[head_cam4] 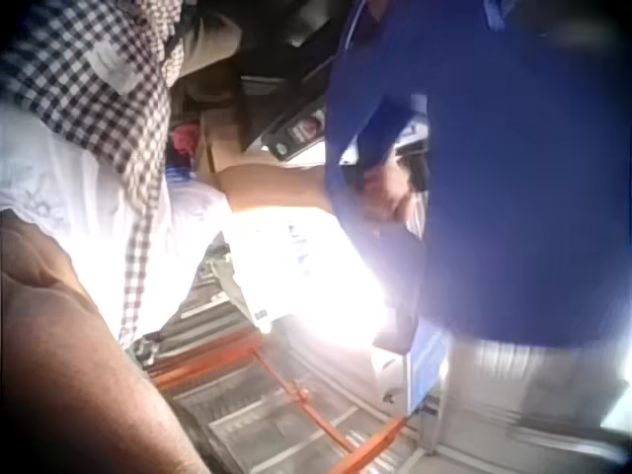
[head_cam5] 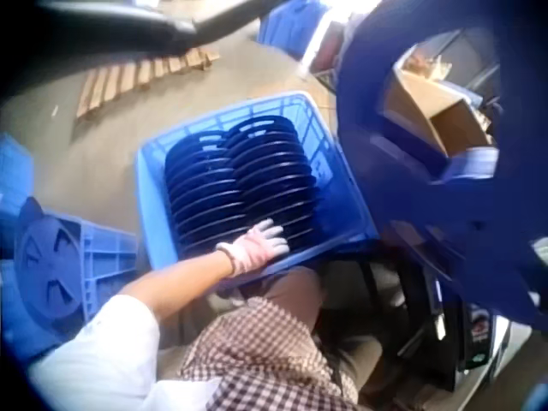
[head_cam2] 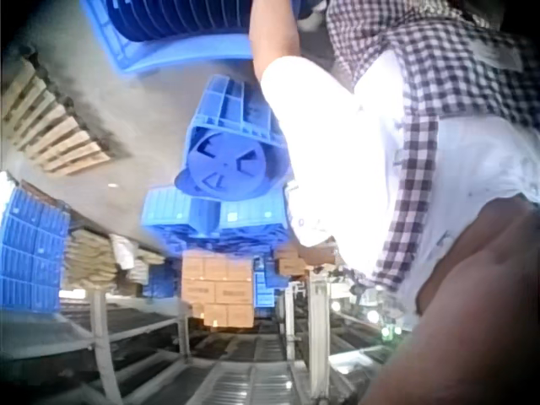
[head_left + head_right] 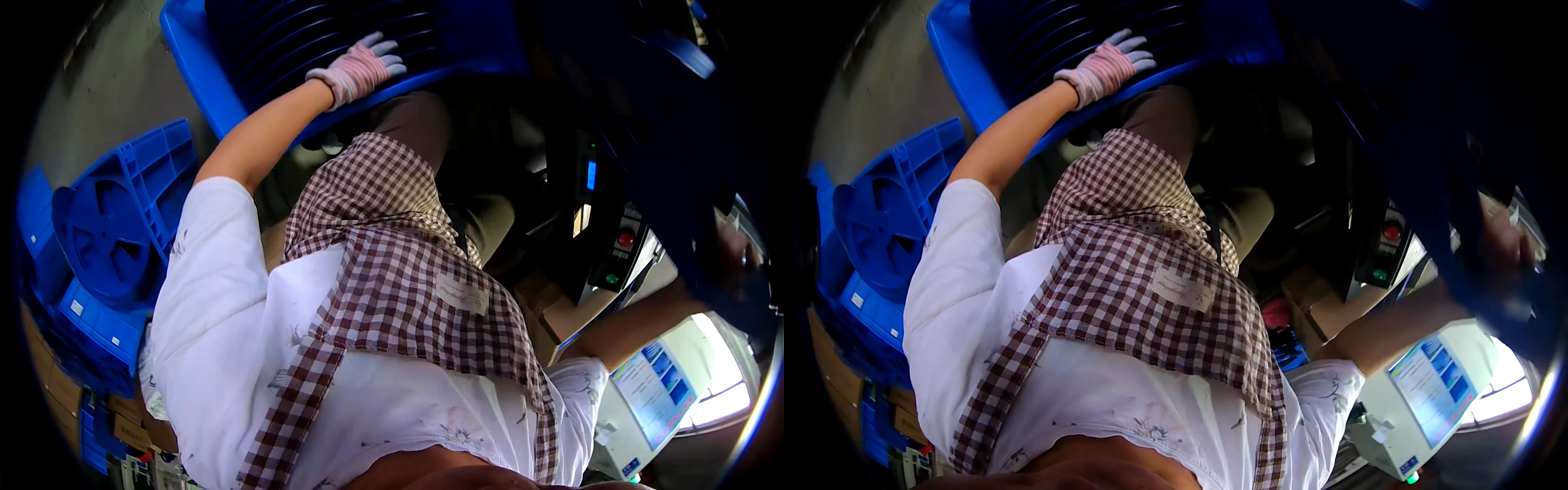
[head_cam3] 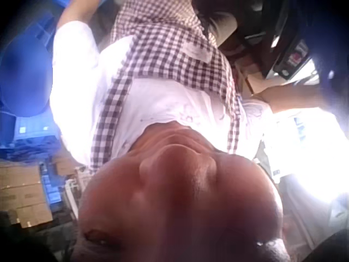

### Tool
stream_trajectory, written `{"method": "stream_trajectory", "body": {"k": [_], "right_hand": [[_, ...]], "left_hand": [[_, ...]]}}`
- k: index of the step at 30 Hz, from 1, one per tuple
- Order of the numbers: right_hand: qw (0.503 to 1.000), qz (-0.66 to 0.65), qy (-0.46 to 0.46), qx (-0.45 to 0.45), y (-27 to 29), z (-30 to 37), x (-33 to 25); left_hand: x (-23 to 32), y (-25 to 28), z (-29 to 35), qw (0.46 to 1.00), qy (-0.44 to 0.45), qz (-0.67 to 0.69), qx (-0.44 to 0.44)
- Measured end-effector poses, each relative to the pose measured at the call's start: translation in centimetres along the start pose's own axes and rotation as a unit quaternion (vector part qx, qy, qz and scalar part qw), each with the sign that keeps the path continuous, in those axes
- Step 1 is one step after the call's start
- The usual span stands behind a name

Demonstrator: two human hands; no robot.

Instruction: The person repeatedly picks up blue plastic parts from a bin, places them on a machine, and stacks them into a blue crate. The person handles the parts one at a time and stacks them neatly in the crate.

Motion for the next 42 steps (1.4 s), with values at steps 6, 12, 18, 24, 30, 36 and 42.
{"method": "stream_trajectory", "body": {"k": [6,12,18,24,30,36,42], "right_hand": [[0.85,-0.399,-0.064,-0.339,-16.4,-2.6,-10.9],[0.716,-0.413,0.225,-0.516,-24.1,-2.0,-18.5],[0.674,-0.283,0.262,-0.63,-28.6,2.5,-22.0],[0.692,-0.225,0.326,-0.603,-35.9,10.1,-20.7],[0.812,-0.143,0.293,-0.484,-38.6,15.1,-18.8],[0.864,-0.087,0.18,-0.463,-44.0,20.3,-15.9],[0.772,0.111,0.181,-0.599,-47.7,23.7,-14.2]], "left_hand": [[-3.7,2.0,2.1,0.996,-0.041,-0.063,-0.046],[-4.6,1.3,1.8,0.988,-0.038,-0.086,-0.123],[-5.4,-0.1,2.0,0.992,-0.067,-0.091,-0.046],[-5.7,-1.2,2.0,1.0,-0.001,-0.008,-0.014],[-5.9,6.4,3.2,0.982,0.05,0.154,0.1],[-2.5,5.0,6.5,0.907,0.253,0.331,0.069],[-0.2,1.0,6.3,0.901,0.321,0.29,0.011]]}}
Point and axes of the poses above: each hand's wrist, its own z-axis away from the middle knuckle, its own y-axis out of the back of the hand, x = y × z, the point moved 7 cm from there along -z, towards the middle knuckle, and after that the axes turned 7 degrees about x, right-handed, at the moved point
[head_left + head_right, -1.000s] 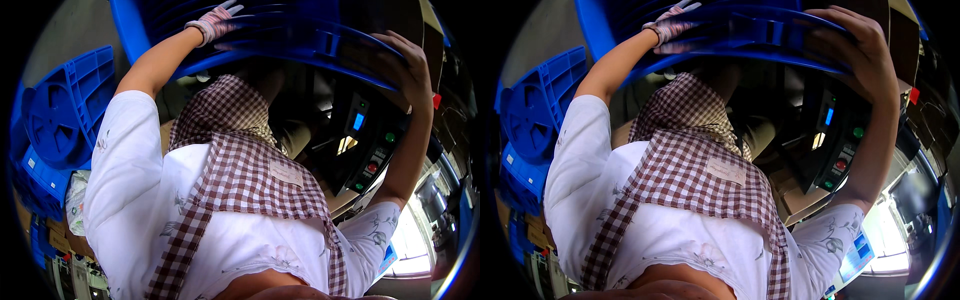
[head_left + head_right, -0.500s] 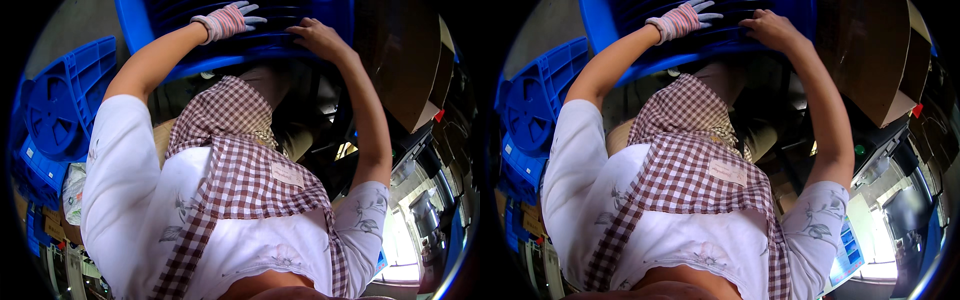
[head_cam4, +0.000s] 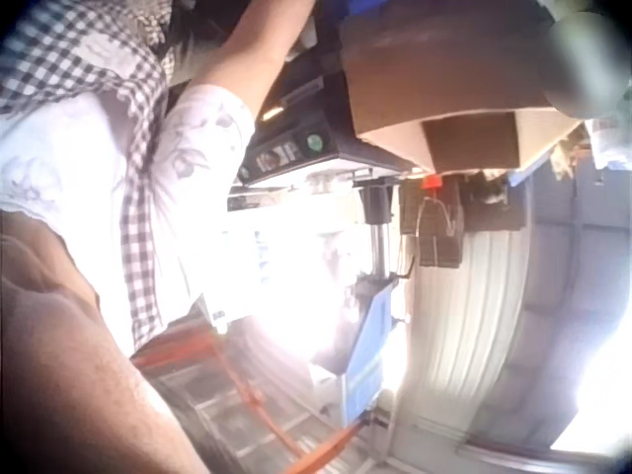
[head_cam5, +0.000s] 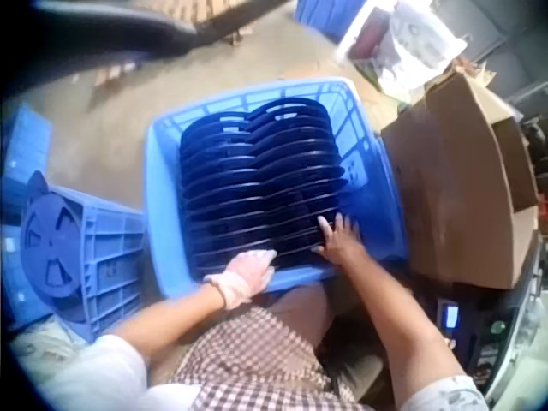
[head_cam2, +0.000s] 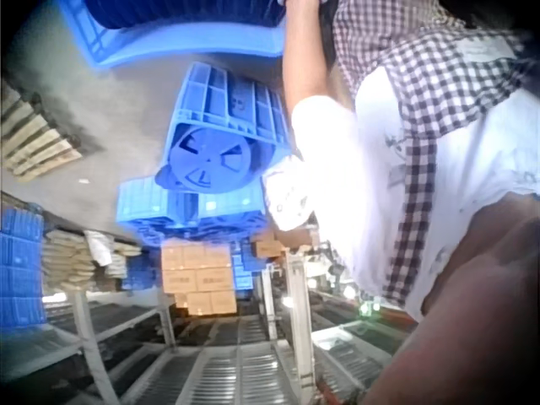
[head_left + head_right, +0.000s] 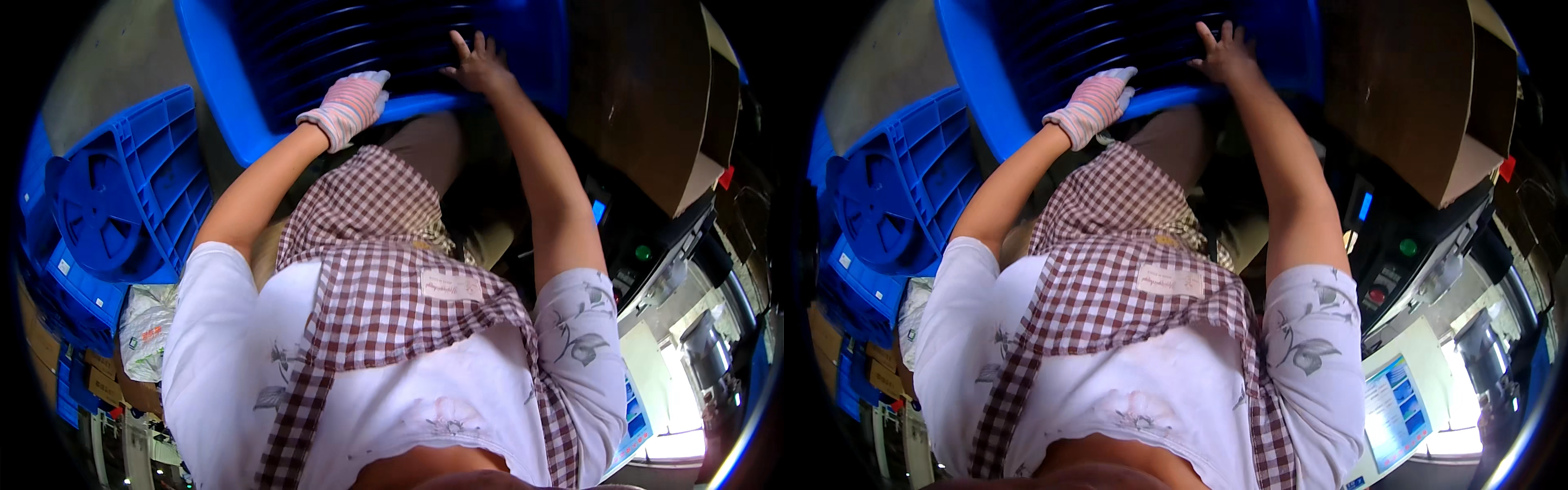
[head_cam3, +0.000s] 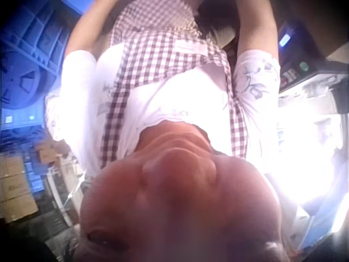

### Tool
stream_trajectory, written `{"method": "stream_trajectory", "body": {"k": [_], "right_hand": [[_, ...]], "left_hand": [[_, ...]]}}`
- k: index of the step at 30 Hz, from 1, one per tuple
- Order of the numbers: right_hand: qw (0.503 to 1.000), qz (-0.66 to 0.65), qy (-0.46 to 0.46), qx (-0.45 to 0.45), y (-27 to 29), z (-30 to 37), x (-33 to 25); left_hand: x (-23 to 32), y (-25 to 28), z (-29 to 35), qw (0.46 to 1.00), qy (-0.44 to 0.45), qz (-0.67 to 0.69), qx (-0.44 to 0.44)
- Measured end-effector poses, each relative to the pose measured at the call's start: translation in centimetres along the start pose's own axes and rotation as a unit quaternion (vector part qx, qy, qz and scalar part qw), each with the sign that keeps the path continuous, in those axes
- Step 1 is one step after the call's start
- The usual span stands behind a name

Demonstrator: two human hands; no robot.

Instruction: The person repeatedly picks up blue plastic parts from a bin, places them on a machine, and stacks them into a blue crate. The person handles the parts one at a time and stacks them neatly in the crate.

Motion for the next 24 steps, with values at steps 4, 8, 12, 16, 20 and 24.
{"method": "stream_trajectory", "body": {"k": [4,8,12,16,20,24], "right_hand": [[0.993,-0.111,0.035,0.005,1.9,0.8,2.7],[0.975,-0.215,0.011,0.049,4.2,0.3,4.8],[0.972,-0.234,0.018,0.011,1.1,-0.6,2.8],[0.962,-0.272,0.002,-0.016,0.7,-0.4,2.1],[0.936,-0.311,0.087,0.141,5.9,1.5,2.1],[0.875,-0.165,-0.039,0.453,13.2,3.1,8.5]], "left_hand": [[0.9,0.6,-1.8,1.0,-0.016,-0.009,0.017],[2.4,-1.0,-4.1,0.996,-0.008,-0.067,-0.052],[1.6,-3.1,-6.1,0.991,-0.011,-0.118,-0.066],[1.1,-4.6,-6.5,0.984,0.002,-0.119,-0.135],[-0.7,-5.2,-5.8,0.984,0.036,-0.12,-0.129],[1.8,3.4,0.7,0.997,0.011,0.048,0.066]]}}
Point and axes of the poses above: each hand's wrist, its own z-axis away from the middle knuckle, its own y-axis out of the back of the hand, x = y × z, the point moved 7 cm from there along -z, towards the middle knuckle, and after that the axes turned 7 degrees about x, right-handed, at the moved point
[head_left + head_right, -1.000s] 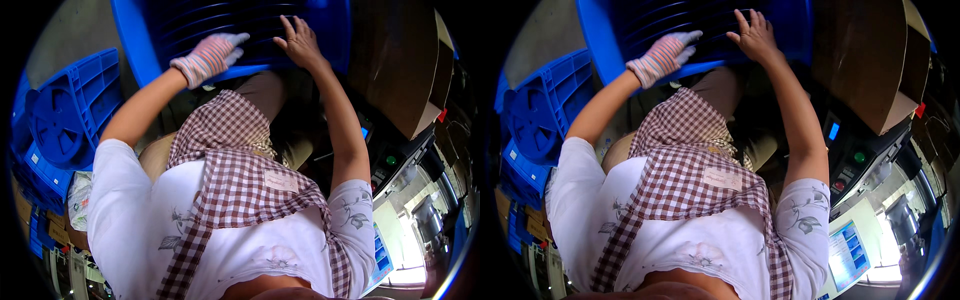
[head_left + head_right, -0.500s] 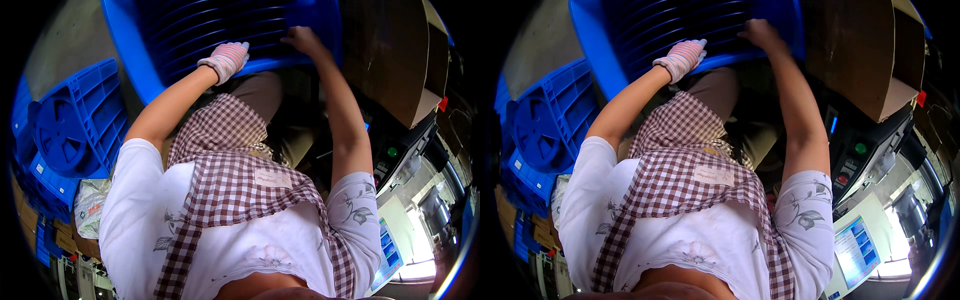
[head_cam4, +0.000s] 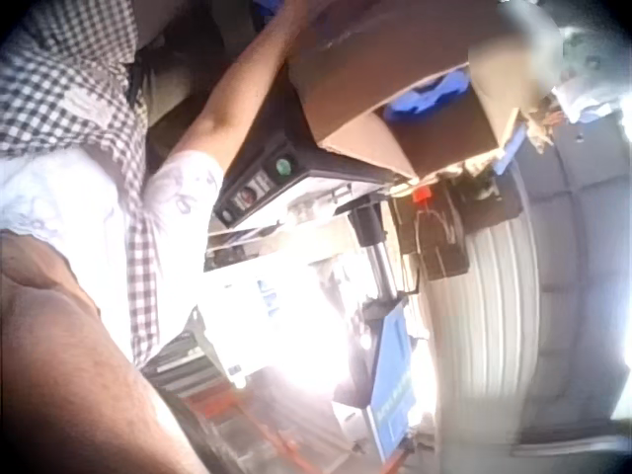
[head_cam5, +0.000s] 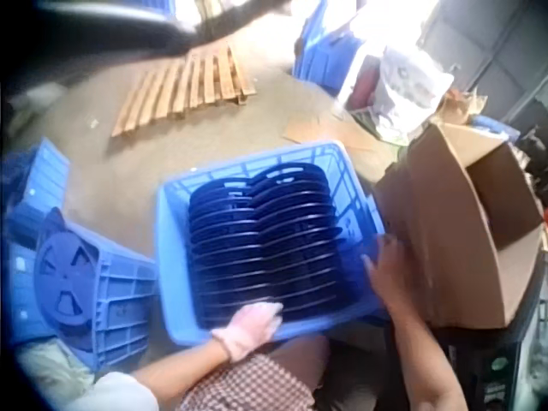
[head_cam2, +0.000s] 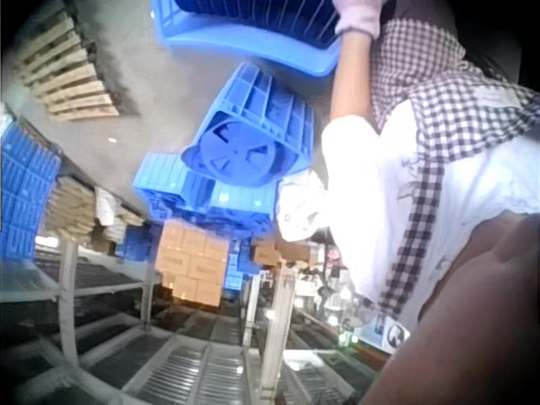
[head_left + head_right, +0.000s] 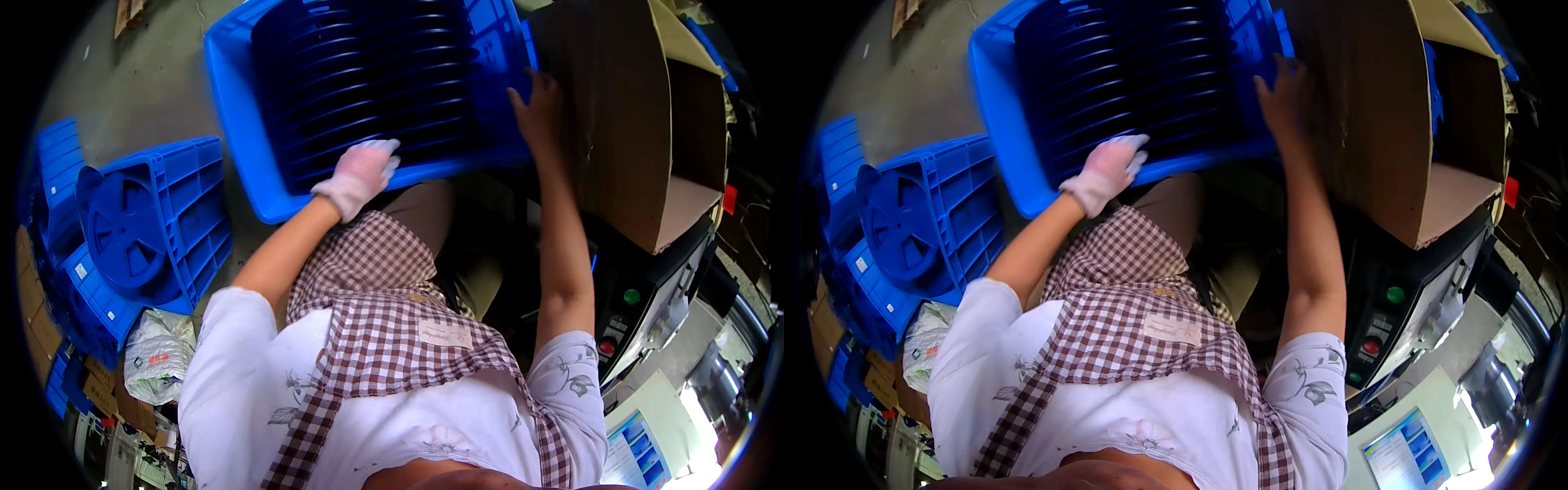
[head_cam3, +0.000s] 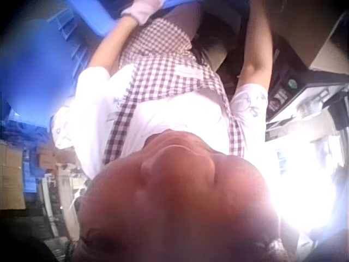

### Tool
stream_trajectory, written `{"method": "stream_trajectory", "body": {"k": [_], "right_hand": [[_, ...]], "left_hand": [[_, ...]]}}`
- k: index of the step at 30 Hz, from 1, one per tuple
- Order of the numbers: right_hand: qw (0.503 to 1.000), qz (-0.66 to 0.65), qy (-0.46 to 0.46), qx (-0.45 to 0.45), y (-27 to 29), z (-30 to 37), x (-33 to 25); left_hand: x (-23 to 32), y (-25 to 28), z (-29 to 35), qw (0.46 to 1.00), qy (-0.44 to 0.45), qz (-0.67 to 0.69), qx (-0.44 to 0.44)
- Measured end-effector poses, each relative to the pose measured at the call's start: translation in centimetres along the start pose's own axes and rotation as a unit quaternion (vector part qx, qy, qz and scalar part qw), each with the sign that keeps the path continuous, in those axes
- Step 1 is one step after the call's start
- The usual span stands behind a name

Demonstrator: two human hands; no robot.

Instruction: The person repeatedly picks up blue plastic parts from a bin, places them on a machine, and stacks them into a blue crate. The person handles the parts one at a time and stacks them neatly in the crate.

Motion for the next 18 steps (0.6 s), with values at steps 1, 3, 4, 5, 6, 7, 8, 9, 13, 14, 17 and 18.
{"method": "stream_trajectory", "body": {"k": [1,3,4,5,6,7,8,9,13,14,17,18], "right_hand": [[0.997,-0.006,-0.051,-0.056,-1.7,0.2,2.0],[0.974,-0.017,-0.155,-0.167,-6.6,1.5,6.5],[0.964,-0.049,-0.19,-0.181,-7.7,1.5,7.6],[0.951,-0.081,-0.224,-0.195,-8.5,1.7,8.5],[0.935,-0.119,-0.261,-0.209,-9.1,2.1,9.4],[0.929,-0.118,-0.269,-0.225,-9.1,1.6,9.7],[0.923,-0.116,-0.277,-0.239,-8.9,0.7,10.0],[0.917,-0.113,-0.286,-0.253,-8.7,0.0,10.2],[0.952,-0.14,-0.215,-0.166,-9.0,-2.0,9.3],[0.953,-0.159,-0.207,-0.154,-6.9,-4.2,6.1],[0.954,-0.199,-0.18,-0.134,-4.3,-10.1,0.5],[0.954,-0.211,-0.167,-0.131,-4.2,-12.0,-0.4]], "left_hand": [[-0.6,1.9,1.8,0.997,-0.034,-0.017,0.074],[-2.8,6.2,5.0,0.985,-0.001,-0.087,0.152],[-5.2,7.4,7.0,0.951,0.02,-0.215,0.222],[-8.1,8.9,9.0,0.917,0.08,-0.297,0.256],[-10.9,10.7,11.0,0.893,0.248,-0.263,0.27],[-13.7,11.3,13.1,0.872,0.303,-0.223,0.314],[-15.6,10.9,14.8,0.848,0.379,-0.191,0.319],[-18.0,8.7,16.7,0.823,0.509,-0.072,0.242],[-24.5,5.0,19.1,0.723,0.526,0.133,0.427],[-25.7,6.0,19.1,0.722,0.5,0.137,0.459],[-25.6,10.9,16.8,0.681,0.536,0.136,0.481],[-25.8,11.5,16.3,0.671,0.536,0.145,0.492]]}}
Point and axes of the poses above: each hand's wrist, its own z-axis away from the middle knuckle, its own y-axis out of the back of the hand, x = y × z, the point moved 7 cm from there along -z, towards the middle knuckle, and after that the axes turned 7 degrees about x, right-handed, at the moved point
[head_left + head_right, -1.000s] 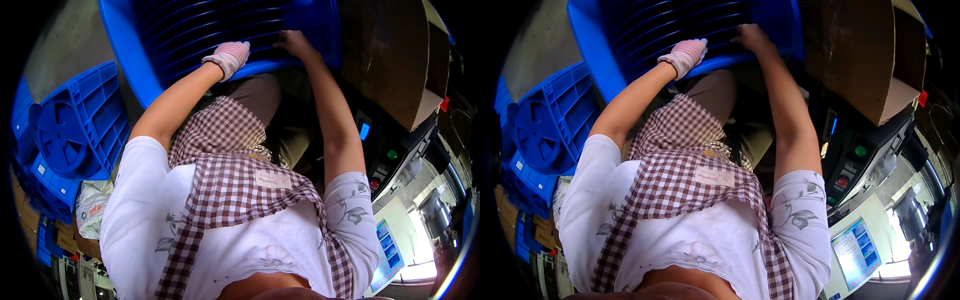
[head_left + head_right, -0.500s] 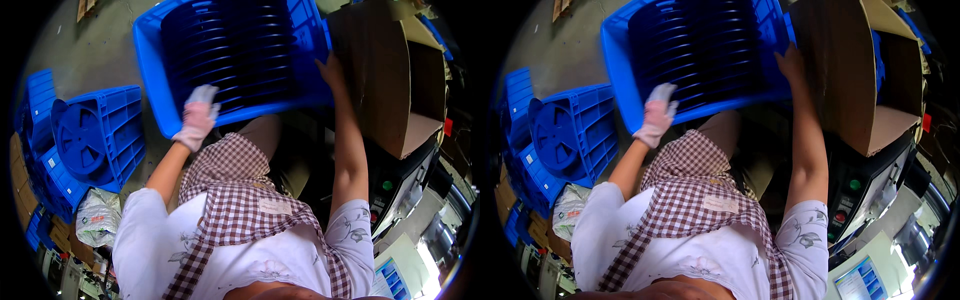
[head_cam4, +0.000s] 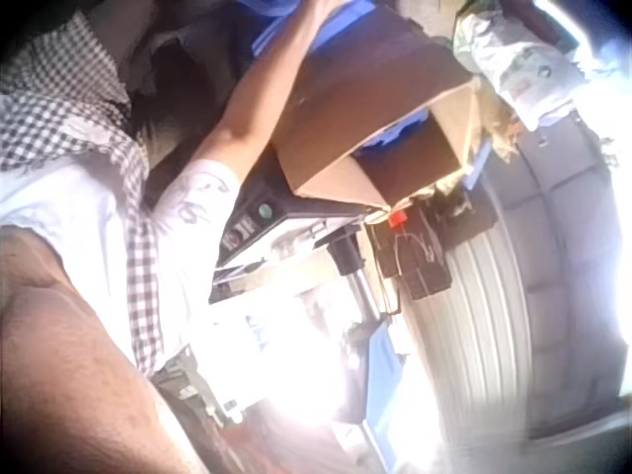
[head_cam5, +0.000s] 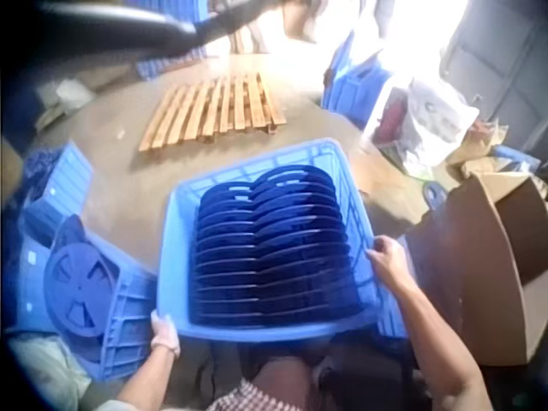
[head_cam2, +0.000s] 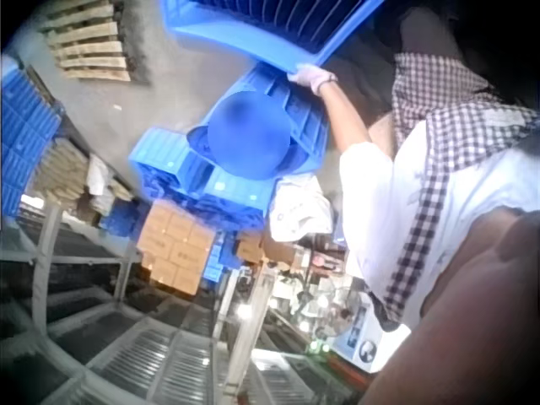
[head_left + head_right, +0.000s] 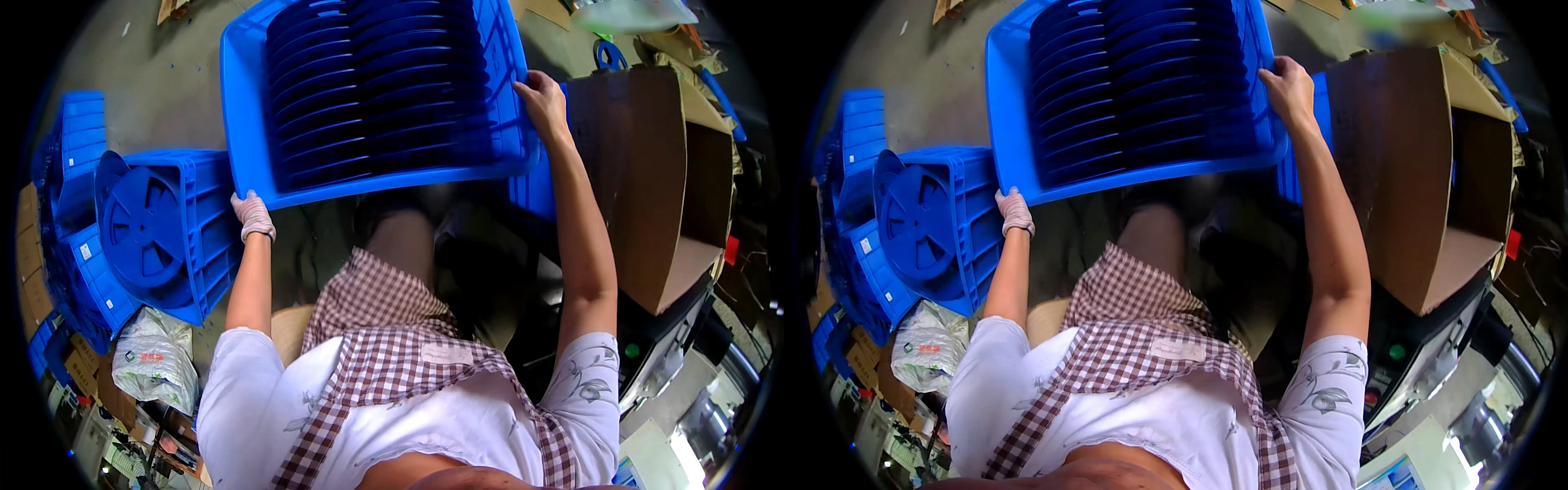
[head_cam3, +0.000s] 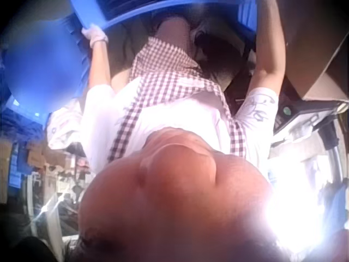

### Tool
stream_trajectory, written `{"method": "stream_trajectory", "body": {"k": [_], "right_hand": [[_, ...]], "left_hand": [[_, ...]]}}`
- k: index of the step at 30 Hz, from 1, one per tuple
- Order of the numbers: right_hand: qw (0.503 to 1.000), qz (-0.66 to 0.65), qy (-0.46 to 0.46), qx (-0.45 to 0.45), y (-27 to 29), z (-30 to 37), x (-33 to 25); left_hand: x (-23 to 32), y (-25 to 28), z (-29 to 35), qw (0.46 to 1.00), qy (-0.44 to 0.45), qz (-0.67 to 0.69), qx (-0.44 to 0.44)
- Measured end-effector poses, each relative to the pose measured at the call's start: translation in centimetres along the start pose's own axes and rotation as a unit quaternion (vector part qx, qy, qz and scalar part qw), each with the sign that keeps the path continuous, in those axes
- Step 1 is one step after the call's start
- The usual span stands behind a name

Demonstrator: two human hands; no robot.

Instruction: The person repeatedly picks up blue plastic parts from a bin, places them on a machine, and stacks them into a blue crate. The person handles the parts one at a time and stacks them neatly in the crate.

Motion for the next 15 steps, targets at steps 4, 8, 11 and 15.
{"method": "stream_trajectory", "body": {"k": [4,8,11,15], "right_hand": [[0.994,0.017,0.1,0.037,-0.7,-9.5,-3.8],[0.994,-0.002,0.099,0.04,-2.7,-18.9,-5.1],[0.997,0.002,0.081,0.015,-6.4,-24.9,-2.9],[0.985,0.095,0.128,0.071,-10.8,-26.3,0.3]], "left_hand": [[2.8,-2.0,-1.0,0.999,0.016,0.033,0.027],[10.5,-4.2,0.9,0.997,-0.002,0.065,0.039],[16.4,-7.1,-1.4,0.991,-0.072,0.052,0.099],[24.0,-10.7,-4.4,0.987,-0.113,-0.013,0.111]]}}
Point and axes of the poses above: each hand's wrist, its own z-axis away from the middle knuckle, its own y-axis out of the back of the hand, x = y × z, the point moved 7 cm from there along -z, towards the middle knuckle, and after that the axes turned 7 degrees about x, right-handed, at the moved point
